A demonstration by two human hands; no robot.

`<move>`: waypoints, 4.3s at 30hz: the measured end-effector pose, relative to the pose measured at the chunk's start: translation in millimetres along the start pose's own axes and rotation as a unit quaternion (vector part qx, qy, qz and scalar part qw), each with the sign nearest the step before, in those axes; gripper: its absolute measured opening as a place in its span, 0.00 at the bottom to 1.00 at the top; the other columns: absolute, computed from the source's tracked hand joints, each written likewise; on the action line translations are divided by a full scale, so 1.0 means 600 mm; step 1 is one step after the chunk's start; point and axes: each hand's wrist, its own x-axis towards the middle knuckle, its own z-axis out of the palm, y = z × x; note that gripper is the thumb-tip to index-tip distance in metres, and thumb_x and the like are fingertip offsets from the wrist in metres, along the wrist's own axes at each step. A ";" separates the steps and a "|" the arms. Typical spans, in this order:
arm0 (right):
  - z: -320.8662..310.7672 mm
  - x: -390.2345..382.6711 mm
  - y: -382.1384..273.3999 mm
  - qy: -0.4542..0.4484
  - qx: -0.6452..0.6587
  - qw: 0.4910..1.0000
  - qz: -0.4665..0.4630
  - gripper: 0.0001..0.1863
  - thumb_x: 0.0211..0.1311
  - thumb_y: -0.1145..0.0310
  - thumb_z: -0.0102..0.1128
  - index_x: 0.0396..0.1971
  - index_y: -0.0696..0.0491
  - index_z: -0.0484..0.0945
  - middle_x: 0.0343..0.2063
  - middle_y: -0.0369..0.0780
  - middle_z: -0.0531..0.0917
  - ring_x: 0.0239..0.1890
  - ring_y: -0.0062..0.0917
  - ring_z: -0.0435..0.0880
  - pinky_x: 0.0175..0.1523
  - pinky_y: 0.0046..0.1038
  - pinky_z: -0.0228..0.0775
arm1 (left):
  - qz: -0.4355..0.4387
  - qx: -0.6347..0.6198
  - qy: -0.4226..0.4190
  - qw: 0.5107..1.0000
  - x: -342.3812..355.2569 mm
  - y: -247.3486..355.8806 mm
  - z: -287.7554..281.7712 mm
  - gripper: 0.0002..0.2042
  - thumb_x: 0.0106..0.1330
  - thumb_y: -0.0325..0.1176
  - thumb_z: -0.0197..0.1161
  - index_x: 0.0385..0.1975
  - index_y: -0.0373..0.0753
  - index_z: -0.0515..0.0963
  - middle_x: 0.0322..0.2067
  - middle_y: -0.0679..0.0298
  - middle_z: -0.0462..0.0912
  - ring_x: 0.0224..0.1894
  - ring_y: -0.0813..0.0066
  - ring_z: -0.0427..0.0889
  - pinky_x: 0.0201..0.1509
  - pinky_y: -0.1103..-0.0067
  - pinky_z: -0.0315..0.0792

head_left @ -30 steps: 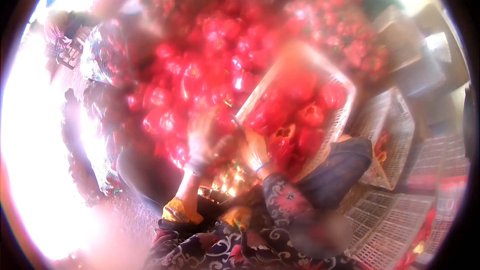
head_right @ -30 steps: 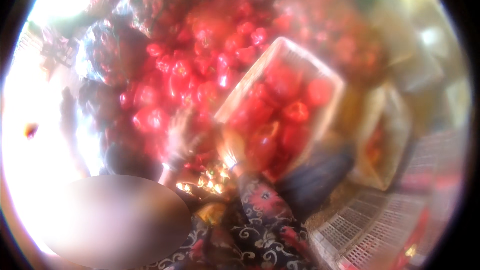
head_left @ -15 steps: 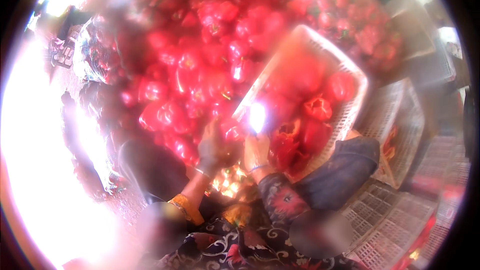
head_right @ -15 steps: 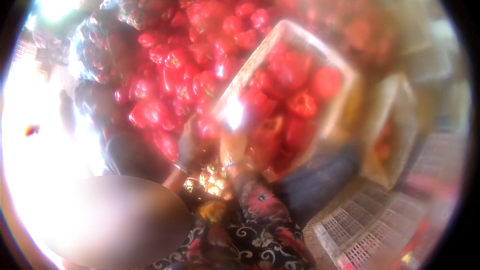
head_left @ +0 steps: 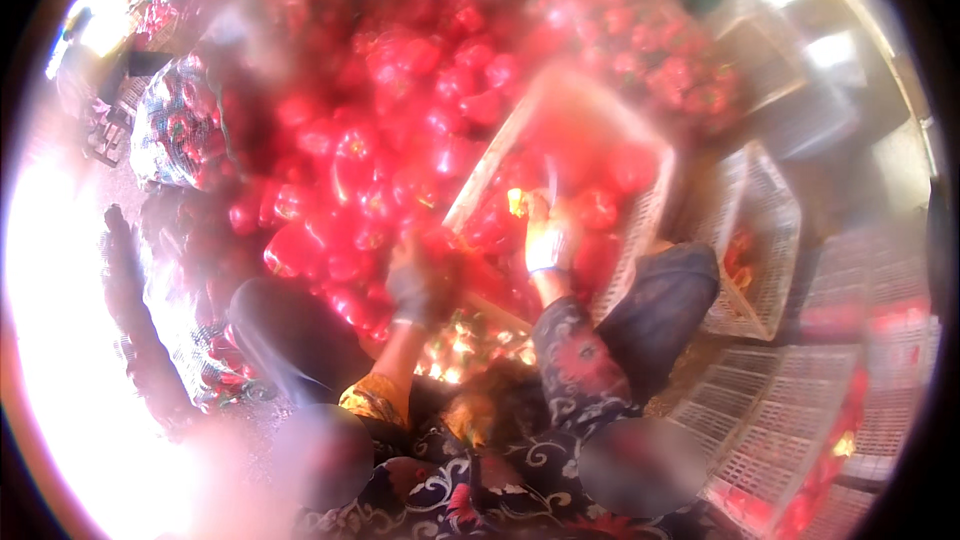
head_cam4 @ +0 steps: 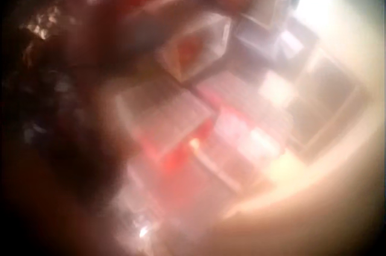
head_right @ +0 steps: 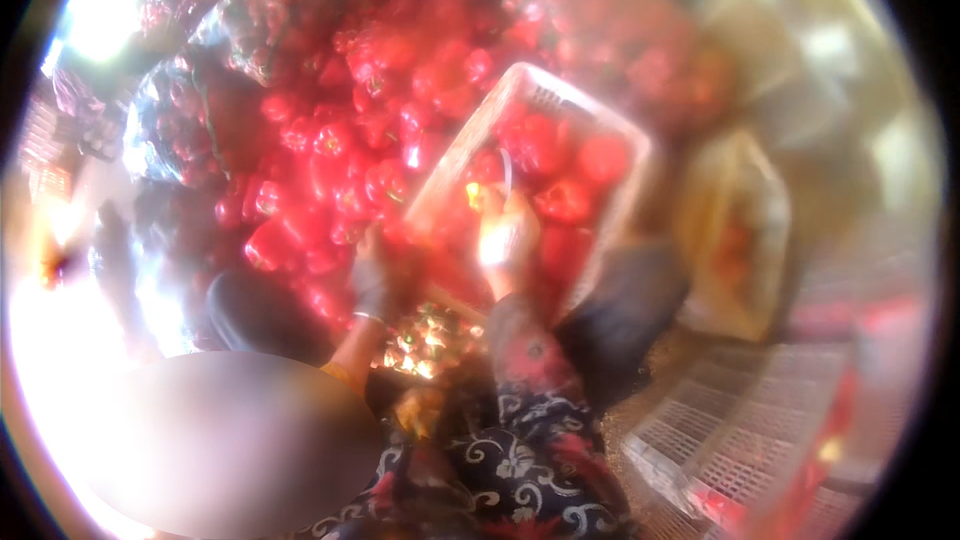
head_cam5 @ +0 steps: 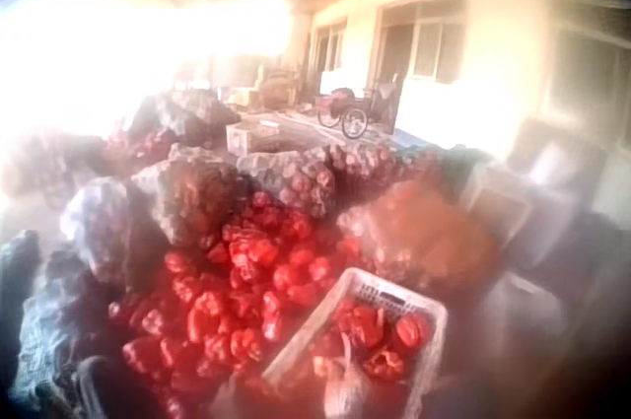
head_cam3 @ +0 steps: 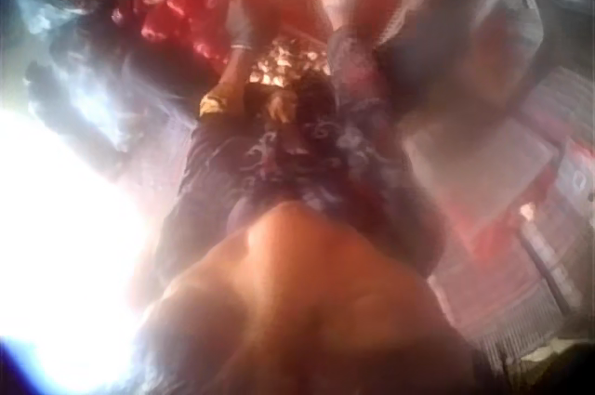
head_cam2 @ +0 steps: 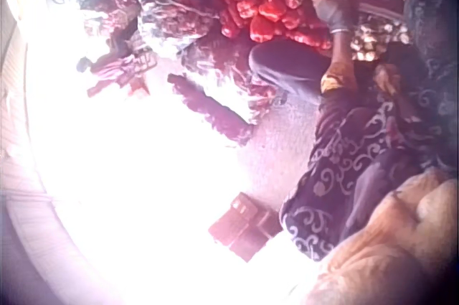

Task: The person is sorting red bell peppers from a large pile on the floor, using a knife to trim stems and damaged parts before placing the peppers into a plastic crate.

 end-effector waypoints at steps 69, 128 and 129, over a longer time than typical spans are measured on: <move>0.269 -0.064 0.175 0.021 -0.272 0.957 0.093 0.21 0.72 0.54 0.55 0.42 0.59 0.83 0.29 0.44 0.85 0.32 0.33 0.82 0.39 0.33 0.74 | -0.459 0.213 -0.012 0.862 0.321 -0.540 -0.063 0.25 0.53 0.39 0.71 0.53 0.43 0.79 0.51 0.55 0.82 0.51 0.57 0.83 0.54 0.68 0.77; 0.128 -0.141 0.005 -0.162 0.226 0.916 0.290 0.08 0.63 0.73 0.59 0.40 0.60 0.79 0.29 0.31 0.79 0.30 0.13 0.72 0.35 0.20 0.66 | 0.010 0.031 0.017 0.999 0.087 -0.016 0.006 0.20 0.73 0.49 0.48 0.29 0.41 0.80 0.28 0.49 0.82 0.36 0.46 0.81 0.42 0.55 0.72; 0.123 -0.143 -0.008 -0.141 0.239 0.908 0.314 0.08 0.63 0.74 0.59 0.40 0.60 0.79 0.29 0.31 0.79 0.30 0.13 0.72 0.35 0.20 0.66 | -0.018 0.041 0.007 0.999 0.094 -0.019 0.011 0.22 0.73 0.50 0.46 0.30 0.41 0.81 0.28 0.48 0.83 0.36 0.45 0.82 0.43 0.55 0.72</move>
